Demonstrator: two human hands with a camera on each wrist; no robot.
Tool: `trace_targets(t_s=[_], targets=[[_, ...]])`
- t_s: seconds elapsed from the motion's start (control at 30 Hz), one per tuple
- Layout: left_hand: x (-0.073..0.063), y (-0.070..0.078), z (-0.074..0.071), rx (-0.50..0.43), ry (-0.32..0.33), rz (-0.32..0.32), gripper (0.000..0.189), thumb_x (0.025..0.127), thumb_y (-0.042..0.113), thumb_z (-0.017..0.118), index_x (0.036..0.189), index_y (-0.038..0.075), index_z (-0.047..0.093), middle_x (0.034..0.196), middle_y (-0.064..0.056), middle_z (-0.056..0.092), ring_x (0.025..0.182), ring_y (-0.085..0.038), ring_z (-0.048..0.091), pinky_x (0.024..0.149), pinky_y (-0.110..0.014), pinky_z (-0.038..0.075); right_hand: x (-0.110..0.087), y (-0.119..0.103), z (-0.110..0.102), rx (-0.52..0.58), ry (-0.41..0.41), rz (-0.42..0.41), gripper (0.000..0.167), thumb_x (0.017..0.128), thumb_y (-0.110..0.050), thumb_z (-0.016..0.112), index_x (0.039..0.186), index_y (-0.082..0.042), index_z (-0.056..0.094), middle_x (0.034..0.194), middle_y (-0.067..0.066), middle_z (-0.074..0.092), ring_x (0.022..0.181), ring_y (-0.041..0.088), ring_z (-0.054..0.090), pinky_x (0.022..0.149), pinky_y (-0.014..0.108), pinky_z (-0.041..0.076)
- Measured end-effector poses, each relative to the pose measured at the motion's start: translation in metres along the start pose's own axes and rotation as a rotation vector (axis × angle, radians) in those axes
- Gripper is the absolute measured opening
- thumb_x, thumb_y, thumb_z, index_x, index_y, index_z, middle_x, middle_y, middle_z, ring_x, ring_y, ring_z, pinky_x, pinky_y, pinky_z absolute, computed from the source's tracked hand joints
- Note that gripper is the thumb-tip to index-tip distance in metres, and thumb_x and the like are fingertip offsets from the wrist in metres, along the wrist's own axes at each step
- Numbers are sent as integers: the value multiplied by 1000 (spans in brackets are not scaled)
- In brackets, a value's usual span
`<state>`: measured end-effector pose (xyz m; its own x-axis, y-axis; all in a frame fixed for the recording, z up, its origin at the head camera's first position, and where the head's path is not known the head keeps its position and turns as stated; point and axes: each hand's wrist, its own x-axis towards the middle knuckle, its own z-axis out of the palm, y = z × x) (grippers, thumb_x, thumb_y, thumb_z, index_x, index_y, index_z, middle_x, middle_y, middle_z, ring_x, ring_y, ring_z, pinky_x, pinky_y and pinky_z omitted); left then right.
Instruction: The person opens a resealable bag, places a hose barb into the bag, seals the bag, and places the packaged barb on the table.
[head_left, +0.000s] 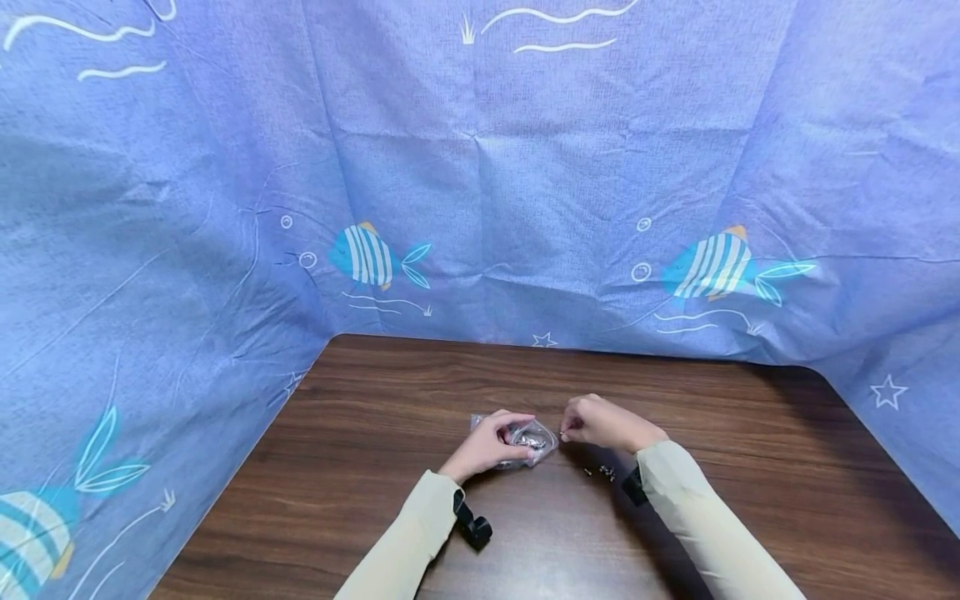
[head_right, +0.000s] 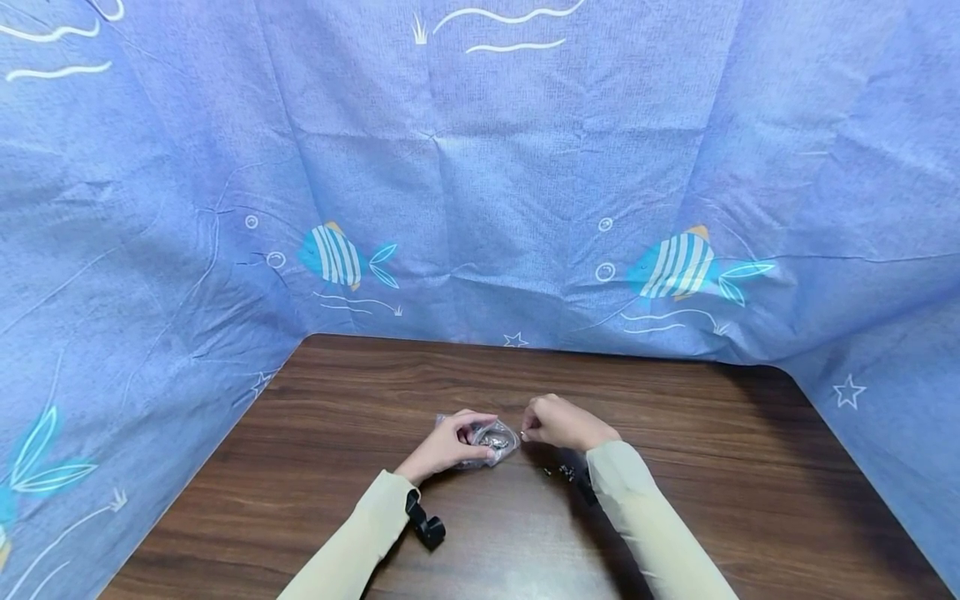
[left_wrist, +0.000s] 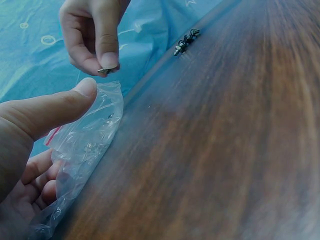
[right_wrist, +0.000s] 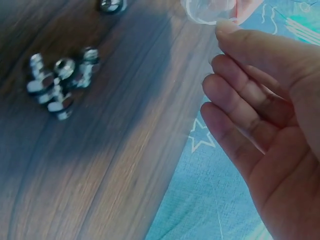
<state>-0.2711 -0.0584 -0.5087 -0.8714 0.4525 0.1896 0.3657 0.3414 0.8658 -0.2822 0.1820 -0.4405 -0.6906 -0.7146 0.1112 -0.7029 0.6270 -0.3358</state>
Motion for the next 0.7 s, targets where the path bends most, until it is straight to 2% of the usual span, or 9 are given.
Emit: trace_targets(t_s=[0.2,0.7], targets=[[0,-1,0,6,1,0,54,74,18,83,124,11,65,99,-12,60,77,-21,51,64,-19,38,5,-6,-1,-3,14,-17,5,83,-11,73,79,-10,70,76,-6,61,68,0,54,63,18,49],[0,3,0,39,-4,-1,54,76,22,82,125,11,64,99,-7,59,72,-8,47,63,-18,39,14,-15,-2,-7,11,-20,4,83,-10,72,81,-7,70,78,-4,62,69,2,55,65,20,50]])
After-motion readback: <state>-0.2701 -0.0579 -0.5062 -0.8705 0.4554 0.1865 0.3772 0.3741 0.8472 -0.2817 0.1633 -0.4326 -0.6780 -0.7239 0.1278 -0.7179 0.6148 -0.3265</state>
